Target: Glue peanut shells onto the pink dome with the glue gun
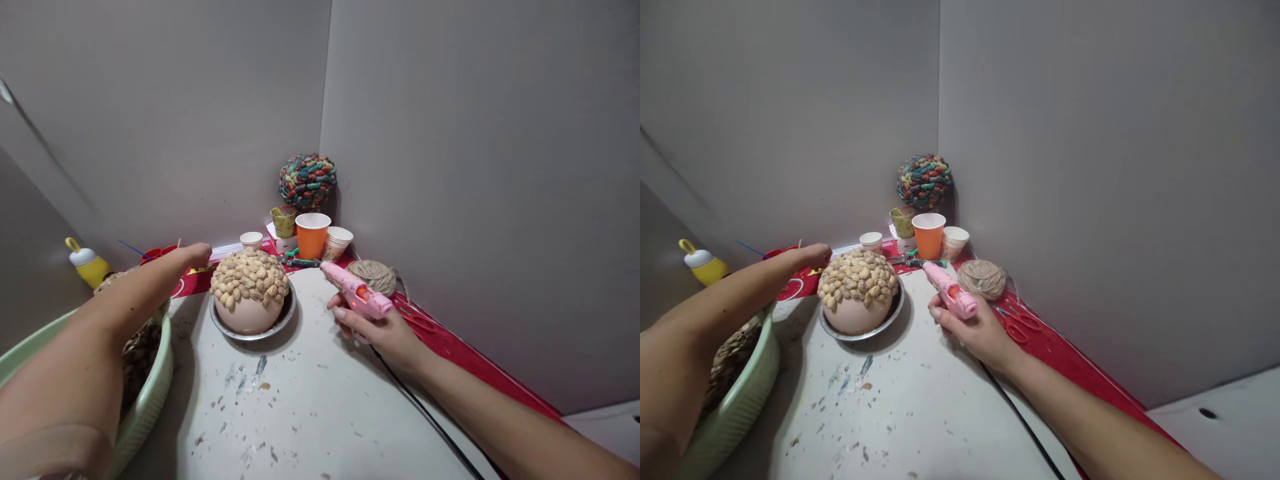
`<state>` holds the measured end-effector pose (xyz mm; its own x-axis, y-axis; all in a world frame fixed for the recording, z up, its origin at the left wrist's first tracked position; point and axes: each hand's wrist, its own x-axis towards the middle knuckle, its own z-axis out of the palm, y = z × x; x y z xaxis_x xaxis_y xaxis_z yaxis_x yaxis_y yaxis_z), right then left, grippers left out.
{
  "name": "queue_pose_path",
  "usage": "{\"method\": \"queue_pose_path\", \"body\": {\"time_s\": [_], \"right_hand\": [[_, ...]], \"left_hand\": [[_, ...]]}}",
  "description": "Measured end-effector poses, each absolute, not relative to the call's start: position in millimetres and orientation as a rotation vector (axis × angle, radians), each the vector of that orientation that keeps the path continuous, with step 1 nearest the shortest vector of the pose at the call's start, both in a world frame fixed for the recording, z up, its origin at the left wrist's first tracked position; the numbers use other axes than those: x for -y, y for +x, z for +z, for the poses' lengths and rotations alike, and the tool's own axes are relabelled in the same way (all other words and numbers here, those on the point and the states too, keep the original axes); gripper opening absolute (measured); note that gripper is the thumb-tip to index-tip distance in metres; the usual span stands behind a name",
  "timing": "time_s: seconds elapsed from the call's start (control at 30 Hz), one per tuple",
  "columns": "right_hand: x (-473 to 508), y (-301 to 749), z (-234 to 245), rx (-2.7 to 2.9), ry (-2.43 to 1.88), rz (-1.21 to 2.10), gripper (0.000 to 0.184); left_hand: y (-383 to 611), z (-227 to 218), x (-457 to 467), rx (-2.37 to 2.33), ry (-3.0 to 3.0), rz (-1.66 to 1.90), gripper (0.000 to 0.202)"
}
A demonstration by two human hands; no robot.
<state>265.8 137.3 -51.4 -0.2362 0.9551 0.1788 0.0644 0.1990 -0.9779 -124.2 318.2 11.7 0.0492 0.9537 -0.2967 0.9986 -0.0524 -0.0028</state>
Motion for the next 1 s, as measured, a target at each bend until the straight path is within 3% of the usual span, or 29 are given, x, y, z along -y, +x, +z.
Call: {"method": "queue_pose_path", "body": {"time_s": [0.17, 0.33, 0.5, 0.6, 0.67, 0.8, 1.0], "right_hand": [[-137.1, 263.9, -51.5, 1.535, -1.006, 1.21, 0.039], [-139.3, 264.7, -55.5, 1.535, -1.022, 1.207, 0.042], [-139.7, 263.2, -55.3, 1.515, -1.008, 1.202, 0.043], [-138.4, 260.3, -53.3, 1.473, -0.984, 1.218, 0.043], [-137.9, 258.6, -52.1, 1.42, -0.966, 1.23, 0.042], [-139.6, 257.3, -49.6, 1.197, -0.843, 1.259, 0.04], [-142.1, 259.5, -34.2, 0.944, -0.663, 1.206, 0.045]], "left_hand": [[-138.4, 29.4, -309.6, -2.16, 1.944, -0.453, 0.039], [-154.0, 64.1, -294.2, -2.225, 1.854, -0.356, 0.039], [-175.6, 104.2, -272.9, -2.238, 1.789, -0.082, 0.038], [-185.1, 123.1, -251.3, -2.202, 1.822, 0.2, 0.026], [-184.6, 133.3, -234.3, -2.126, 1.881, 0.41, 0.03], [-156.3, 145.3, -203.1, -1.914, 1.968, 0.656, 0.018], [-66.1, 128.9, -157.2, -1.568, 2.126, 0.487, 0.017]]}}
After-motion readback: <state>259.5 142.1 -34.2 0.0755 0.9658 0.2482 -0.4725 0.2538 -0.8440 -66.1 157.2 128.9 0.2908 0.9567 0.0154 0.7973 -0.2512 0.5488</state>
